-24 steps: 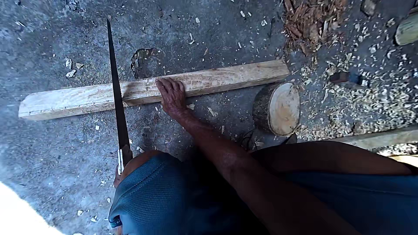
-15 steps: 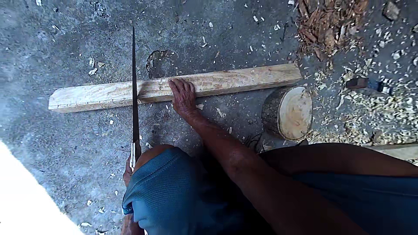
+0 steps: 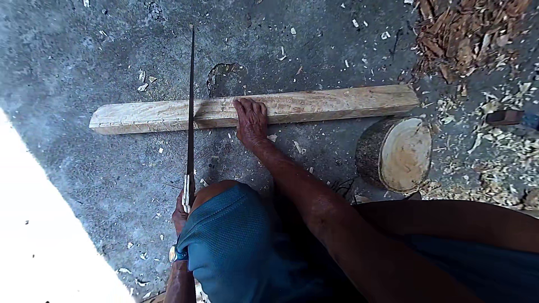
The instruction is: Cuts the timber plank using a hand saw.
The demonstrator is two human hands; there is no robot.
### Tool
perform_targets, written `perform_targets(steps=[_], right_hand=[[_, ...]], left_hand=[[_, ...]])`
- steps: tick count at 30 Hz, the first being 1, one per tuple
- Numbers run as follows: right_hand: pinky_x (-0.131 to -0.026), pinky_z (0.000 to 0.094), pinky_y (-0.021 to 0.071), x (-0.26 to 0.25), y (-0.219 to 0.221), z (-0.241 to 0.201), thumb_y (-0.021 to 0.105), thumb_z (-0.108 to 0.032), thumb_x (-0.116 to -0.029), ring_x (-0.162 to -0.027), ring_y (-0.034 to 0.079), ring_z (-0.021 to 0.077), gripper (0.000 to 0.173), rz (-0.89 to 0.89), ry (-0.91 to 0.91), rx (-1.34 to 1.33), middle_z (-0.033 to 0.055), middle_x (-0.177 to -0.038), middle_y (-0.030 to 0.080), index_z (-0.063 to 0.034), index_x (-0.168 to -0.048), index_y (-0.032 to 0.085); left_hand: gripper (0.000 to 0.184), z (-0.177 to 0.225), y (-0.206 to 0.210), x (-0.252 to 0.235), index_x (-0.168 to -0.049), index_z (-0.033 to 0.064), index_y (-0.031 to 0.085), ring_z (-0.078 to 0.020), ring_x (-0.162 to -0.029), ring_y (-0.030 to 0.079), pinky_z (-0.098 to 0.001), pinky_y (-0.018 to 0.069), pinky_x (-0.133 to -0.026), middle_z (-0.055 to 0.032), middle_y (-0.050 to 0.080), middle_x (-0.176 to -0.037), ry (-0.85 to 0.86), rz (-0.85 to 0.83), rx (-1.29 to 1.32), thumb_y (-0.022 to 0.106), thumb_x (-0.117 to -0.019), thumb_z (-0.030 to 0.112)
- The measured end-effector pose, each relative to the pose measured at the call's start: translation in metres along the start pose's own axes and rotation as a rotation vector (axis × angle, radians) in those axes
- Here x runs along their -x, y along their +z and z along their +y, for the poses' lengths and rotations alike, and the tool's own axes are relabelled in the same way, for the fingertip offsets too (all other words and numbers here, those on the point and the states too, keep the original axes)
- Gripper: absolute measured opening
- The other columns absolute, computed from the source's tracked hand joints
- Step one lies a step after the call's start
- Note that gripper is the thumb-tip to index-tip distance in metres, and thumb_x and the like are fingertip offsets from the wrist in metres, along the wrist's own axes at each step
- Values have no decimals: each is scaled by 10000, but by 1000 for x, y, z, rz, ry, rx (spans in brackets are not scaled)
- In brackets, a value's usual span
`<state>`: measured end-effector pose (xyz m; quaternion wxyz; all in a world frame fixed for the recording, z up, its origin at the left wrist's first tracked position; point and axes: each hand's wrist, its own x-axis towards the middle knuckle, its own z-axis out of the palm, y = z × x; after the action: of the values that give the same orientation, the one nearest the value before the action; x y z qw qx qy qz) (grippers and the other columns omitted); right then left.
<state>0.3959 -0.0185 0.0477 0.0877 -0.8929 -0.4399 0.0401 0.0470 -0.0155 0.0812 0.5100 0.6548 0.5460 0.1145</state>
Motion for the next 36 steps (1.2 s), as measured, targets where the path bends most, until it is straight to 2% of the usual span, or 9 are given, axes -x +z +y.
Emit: perform_targets(steps=[2,7,13,19,22,26,29,33,36], right_hand=[[-1150,557,360,-7,-9,-1,791,-78,-711,-1322,562,321,773,-51,-1,-6,87,-1437,616,-173,-1450,585],[-1104,578,378,-24,-26,0,836,-149,-649,-1248,574,336,815,-171,12,11,93,-1372,626,-177,-1427,596],[-1005,575,436,-46,-37,5,873,-279,-590,-1252,563,352,833,-278,-17,27,126,-1331,627,-144,-1373,625],[-1001,587,442,-74,-45,20,846,-331,-671,-1273,570,348,728,-361,-70,-12,126,-1338,643,-142,-1344,640],[-1035,585,438,-85,-47,27,847,-340,-720,-1290,568,342,701,-386,-79,-25,124,-1353,646,-119,-1350,634],[-1068,601,419,-99,-44,30,880,-400,-718,-1317,554,356,761,-427,-63,-13,131,-1378,637,-111,-1373,624],[-1048,606,425,-100,-43,28,893,-409,-697,-1302,557,367,772,-435,-57,-6,139,-1363,642,-106,-1357,631],[-1039,617,428,-98,-45,29,898,-407,-690,-1288,560,377,754,-401,-48,-2,148,-1334,650,-95,-1328,646],[-1032,610,433,-97,-46,27,883,-406,-706,-1282,562,376,725,-397,-55,3,150,-1324,649,-92,-1314,646]], left_hand=[[598,21,3,-2,-1445,-62,504,-21,-836,697,-245,586,-806,-94,748,-1029,17,14,4,670,-939,208],[566,10,12,-13,-1471,1,508,-48,-797,690,-267,598,-758,-59,738,-1008,70,12,26,681,-967,191],[581,32,19,-24,-1507,-10,469,-113,-736,682,-328,596,-708,-106,732,-957,135,7,-90,642,-991,192],[617,86,30,-40,-1572,34,383,-228,-826,702,-420,574,-802,-179,725,-1025,27,-29,-251,598,-1016,194],[587,98,36,-45,-1545,14,415,-245,-809,717,-439,582,-792,-172,733,-980,39,-16,-293,587,-1022,216],[572,98,38,-55,-1521,0,453,-281,-811,730,-458,585,-796,-187,740,-954,99,1,-307,599,-1014,221],[545,84,38,-58,-1469,-26,501,-217,-792,719,-405,590,-784,-160,736,-940,125,35,-231,617,-1003,232],[465,80,41,-57,-1308,-64,595,-115,-753,697,-319,588,-739,-109,723,-887,178,115,-183,617,-986,270],[513,86,36,-47,-1358,-86,568,-113,-788,708,-305,587,-768,-137,736,-936,215,149,-217,610,-983,262]])
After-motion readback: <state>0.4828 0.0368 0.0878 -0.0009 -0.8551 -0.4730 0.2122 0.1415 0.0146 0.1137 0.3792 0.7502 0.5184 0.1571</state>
